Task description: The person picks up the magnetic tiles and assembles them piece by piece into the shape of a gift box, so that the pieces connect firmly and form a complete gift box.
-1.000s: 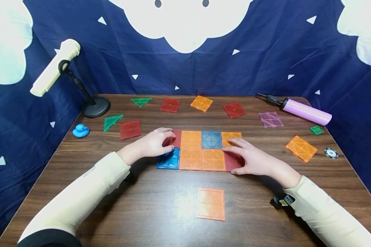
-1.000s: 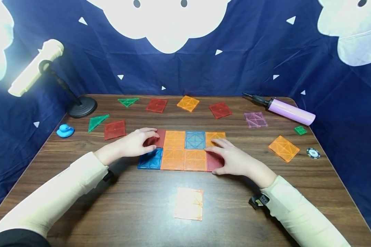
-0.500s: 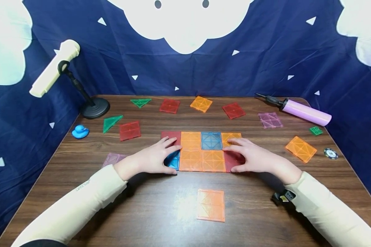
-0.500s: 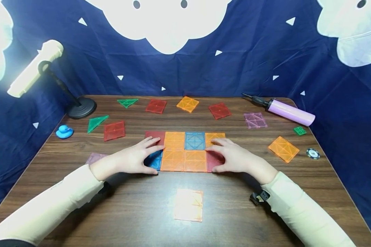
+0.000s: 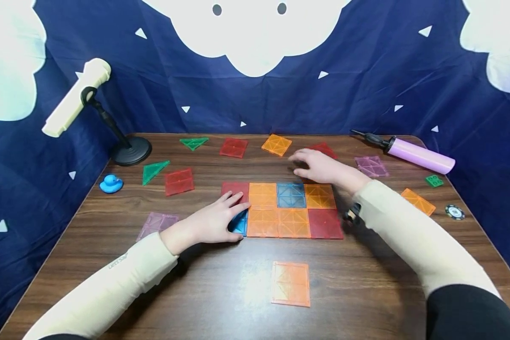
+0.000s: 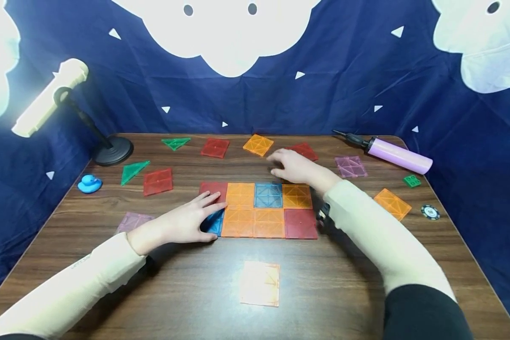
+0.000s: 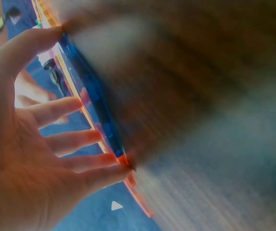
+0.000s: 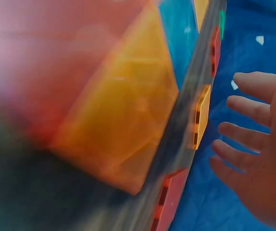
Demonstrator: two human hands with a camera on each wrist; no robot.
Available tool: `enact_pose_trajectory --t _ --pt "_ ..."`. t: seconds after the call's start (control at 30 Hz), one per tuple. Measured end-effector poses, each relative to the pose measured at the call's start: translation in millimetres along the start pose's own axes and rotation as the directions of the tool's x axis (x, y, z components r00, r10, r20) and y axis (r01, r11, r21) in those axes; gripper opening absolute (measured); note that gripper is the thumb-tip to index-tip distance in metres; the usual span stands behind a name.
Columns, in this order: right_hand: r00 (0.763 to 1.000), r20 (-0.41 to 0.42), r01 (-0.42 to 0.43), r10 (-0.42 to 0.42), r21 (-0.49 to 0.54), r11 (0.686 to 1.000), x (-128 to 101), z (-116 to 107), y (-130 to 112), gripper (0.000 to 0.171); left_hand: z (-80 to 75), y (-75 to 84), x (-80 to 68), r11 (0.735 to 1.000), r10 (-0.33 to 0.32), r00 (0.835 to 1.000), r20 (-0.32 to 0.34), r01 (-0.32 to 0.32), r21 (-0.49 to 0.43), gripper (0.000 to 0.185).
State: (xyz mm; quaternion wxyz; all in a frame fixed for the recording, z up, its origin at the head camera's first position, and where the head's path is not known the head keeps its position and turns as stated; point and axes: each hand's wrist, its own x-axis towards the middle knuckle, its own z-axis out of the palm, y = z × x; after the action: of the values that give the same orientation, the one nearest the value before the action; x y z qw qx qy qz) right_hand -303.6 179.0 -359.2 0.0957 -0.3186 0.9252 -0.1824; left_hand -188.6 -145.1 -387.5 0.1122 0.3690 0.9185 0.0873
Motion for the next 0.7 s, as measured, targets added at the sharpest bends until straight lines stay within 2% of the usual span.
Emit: enact_pose_trajectory --t 0.2,0.37,0.5,0.7 --pt "0.998 -0.016 -0.065 0.065 -0.015 0.998 53 2 4 0.046 1.7 -0.8 1.1 1.000 -0.002 1.000 -0.003 0.002 -0.001 0.081" --pt "0.995 0.018 -0.100 0.102 -0.058 0.993 80 10 0 0.049 0.8 -0.8 -2.3 1.000 -0.017 1.000 -0.008 0.017 -0.005 0.081" --pt "0.993 0.060 -0.096 0.102 -0.089 0.991 87 17 2 0.047 1.9 -0.7 -2.7 1.000 -0.011 1.000 -0.003 0.011 -0.004 0.081" --pt "0.999 0.014 -0.047 0.048 -0.080 0.996 74 17 12 0.035 1.5 -0.5 -1.7 1.000 -0.009 1.000 -0.014 0.009 -0.006 0.081"
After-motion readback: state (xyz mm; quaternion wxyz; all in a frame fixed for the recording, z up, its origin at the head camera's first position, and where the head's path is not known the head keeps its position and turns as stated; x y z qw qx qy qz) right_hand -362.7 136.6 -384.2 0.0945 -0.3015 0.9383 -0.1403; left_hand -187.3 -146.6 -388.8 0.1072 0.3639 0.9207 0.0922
